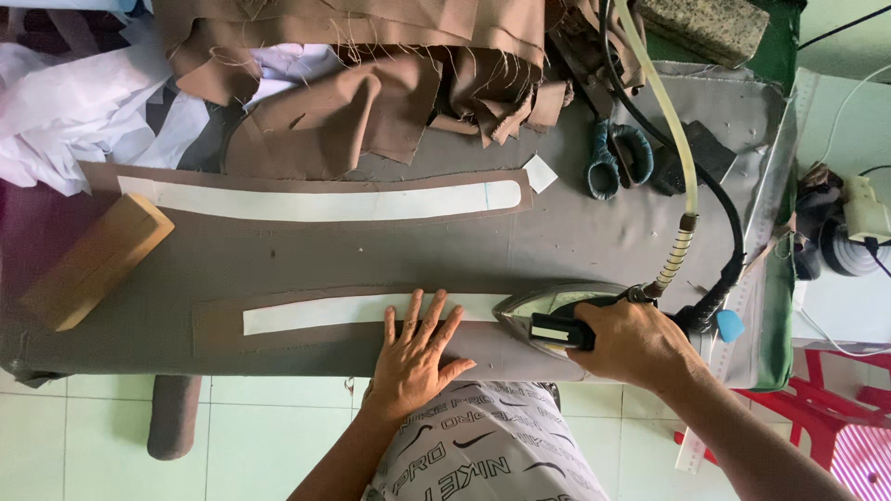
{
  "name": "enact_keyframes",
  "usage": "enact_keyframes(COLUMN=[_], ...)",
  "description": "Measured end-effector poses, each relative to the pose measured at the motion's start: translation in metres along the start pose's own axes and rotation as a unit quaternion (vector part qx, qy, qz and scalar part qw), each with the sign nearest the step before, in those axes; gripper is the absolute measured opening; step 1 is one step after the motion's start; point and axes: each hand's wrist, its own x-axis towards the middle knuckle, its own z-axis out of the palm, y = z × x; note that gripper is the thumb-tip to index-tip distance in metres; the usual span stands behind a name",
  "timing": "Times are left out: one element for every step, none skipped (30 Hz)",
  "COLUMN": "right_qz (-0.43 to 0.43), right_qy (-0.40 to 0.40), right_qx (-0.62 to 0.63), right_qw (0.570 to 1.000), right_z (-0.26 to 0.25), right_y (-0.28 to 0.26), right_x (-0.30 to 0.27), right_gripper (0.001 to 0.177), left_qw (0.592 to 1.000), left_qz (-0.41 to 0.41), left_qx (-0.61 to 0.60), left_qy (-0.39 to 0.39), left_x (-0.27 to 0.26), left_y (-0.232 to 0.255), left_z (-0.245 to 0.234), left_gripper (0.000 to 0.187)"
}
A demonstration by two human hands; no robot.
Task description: The person irons two long strips of brown fabric on a work table. They use a steam iron and a wooden block to press the fabric flat. The person handles the fabric strips one at a time, flipping them over to iron both sides.
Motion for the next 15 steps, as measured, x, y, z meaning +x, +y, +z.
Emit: enact_keyframes(right_qz=[-0.002, -0.005, -0.005, -0.001, 0.003, 0.003, -0.009, -0.022, -0.023, -0.024, -0.025, -0.026, -0.019, -0.012, -0.012], right_qy=[0.005, 0.010, 0.010, 0.020, 0.029, 0.029, 0.031, 0.032, 0.032, 0.028, 0.025, 0.024, 0.023, 0.022, 0.021], right_qx=[0.000, -0.001, -0.001, -0.009, -0.016, -0.016, -0.004, 0.008, 0.008, 0.005, 0.003, 0.002, 0.001, 0.000, 0.000], right_qw=[1.000, 1.000, 1.000, 1.000, 0.999, 0.999, 0.999, 0.999, 0.999, 0.999, 0.999, 0.999, 1.000, 1.000, 1.000], right_z=[0.000, 0.001, 0.004, 0.007, 0.010, 0.009, 0.008, 0.006, 0.006, 0.005, 0.004, 0.004, 0.004, 0.004, 0.013], right_y=[0.000, 0.000, 0.002, 0.003, 0.004, 0.004, 0.004, 0.004, 0.004, 0.004, 0.003, 0.003, 0.002, 0.002, 0.006], right_x=[0.000, 0.001, 0.002, 0.004, 0.006, 0.004, 0.003, 0.002, 0.002, 0.002, 0.002, 0.002, 0.001, 0.001, 0.006], right_gripper=[0.030, 0.028, 0.028, 0.031, 0.033, 0.033, 0.031, 0.028, 0.028, 0.029, 0.030, 0.030, 0.030, 0.030, 0.030], left_qw=[1.000, 1.000, 1.000, 1.000, 1.000, 1.000, 1.000, 1.000, 1.000, 1.000, 1.000, 1.000, 1.000, 1.000, 1.000], left_qz=[-0.001, -0.001, -0.001, 0.000, 0.000, 0.000, 0.000, -0.001, -0.002, -0.001, -0.001, -0.001, -0.001, 0.000, 0.000], left_qx=[-0.005, -0.010, -0.010, -0.010, -0.010, -0.010, -0.010, -0.009, -0.009, -0.010, -0.010, -0.010, -0.009, -0.008, -0.008], left_qy=[-0.010, -0.021, -0.021, -0.017, -0.013, -0.013, -0.010, -0.007, -0.007, -0.007, -0.007, -0.007, -0.013, -0.018, -0.018], left_x=[0.000, 0.000, 0.001, 0.001, 0.002, 0.001, 0.000, 0.000, 0.000, 0.000, 0.001, 0.000, 0.000, -0.001, 0.000], left_y=[0.000, 0.000, 0.000, 0.000, 0.000, 0.000, 0.000, 0.000, 0.000, 0.000, 0.000, 0.000, -0.001, -0.001, 0.000], left_z=[0.001, 0.002, 0.000, -0.001, -0.002, -0.001, 0.001, 0.002, 0.001, 0.000, -0.001, 0.001, 0.002, 0.003, 0.002], left_gripper=[0.101, 0.102, 0.102, 0.099, 0.097, 0.097, 0.099, 0.101, 0.101, 0.101, 0.101, 0.101, 0.102, 0.103, 0.103])
